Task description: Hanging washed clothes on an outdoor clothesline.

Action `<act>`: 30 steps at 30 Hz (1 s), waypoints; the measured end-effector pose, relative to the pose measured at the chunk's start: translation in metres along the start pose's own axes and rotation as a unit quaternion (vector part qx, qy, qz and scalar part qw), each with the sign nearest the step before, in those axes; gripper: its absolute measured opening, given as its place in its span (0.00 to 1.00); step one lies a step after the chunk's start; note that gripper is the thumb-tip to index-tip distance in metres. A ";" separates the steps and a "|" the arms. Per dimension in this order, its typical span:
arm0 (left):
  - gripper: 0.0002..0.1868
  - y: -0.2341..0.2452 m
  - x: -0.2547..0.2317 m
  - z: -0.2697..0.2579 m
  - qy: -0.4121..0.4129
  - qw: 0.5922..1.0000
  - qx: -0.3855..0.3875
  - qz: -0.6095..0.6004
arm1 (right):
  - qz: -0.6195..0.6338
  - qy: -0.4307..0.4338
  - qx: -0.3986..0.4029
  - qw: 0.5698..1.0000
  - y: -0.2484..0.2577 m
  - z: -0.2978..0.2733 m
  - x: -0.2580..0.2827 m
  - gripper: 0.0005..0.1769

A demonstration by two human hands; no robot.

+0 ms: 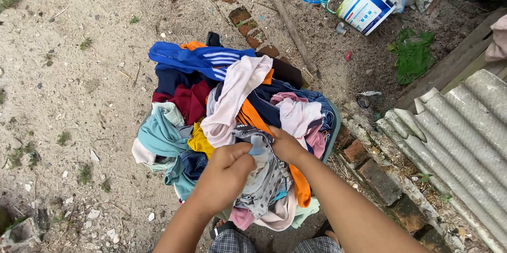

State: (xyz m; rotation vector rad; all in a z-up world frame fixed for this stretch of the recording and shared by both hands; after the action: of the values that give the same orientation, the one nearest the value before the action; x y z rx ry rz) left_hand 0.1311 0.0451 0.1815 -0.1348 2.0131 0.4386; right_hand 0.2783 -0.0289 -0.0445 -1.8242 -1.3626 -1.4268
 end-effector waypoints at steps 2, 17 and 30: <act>0.11 0.023 -0.006 -0.009 -0.005 0.992 -0.029 -0.125 | 0.017 0.022 0.009 1.000 -0.003 -0.001 0.011 0.31; 0.17 0.097 0.004 -0.002 -0.079 0.885 -0.244 -0.389 | -0.219 0.222 0.007 0.950 -0.036 -0.069 0.218 0.27; 0.27 0.099 0.112 0.008 0.020 0.992 -0.125 0.001 | -0.058 0.045 -0.229 0.971 -0.001 -0.071 0.265 0.20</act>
State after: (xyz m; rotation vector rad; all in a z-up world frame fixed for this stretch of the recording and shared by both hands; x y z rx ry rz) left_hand 0.0572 0.1497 0.1041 -0.2988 1.9913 0.6933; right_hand 0.2384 0.0256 0.2217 -1.9434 -1.1785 -1.9913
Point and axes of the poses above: each hand's wrist, its own z-axis towards the middle knuckle, its own y-axis out of the back of the hand, x = y × z, the point moved 9 cm from there along z, towards the middle knuckle, and after that the axes turned 9 degrees about z, right-handed, at the moved point
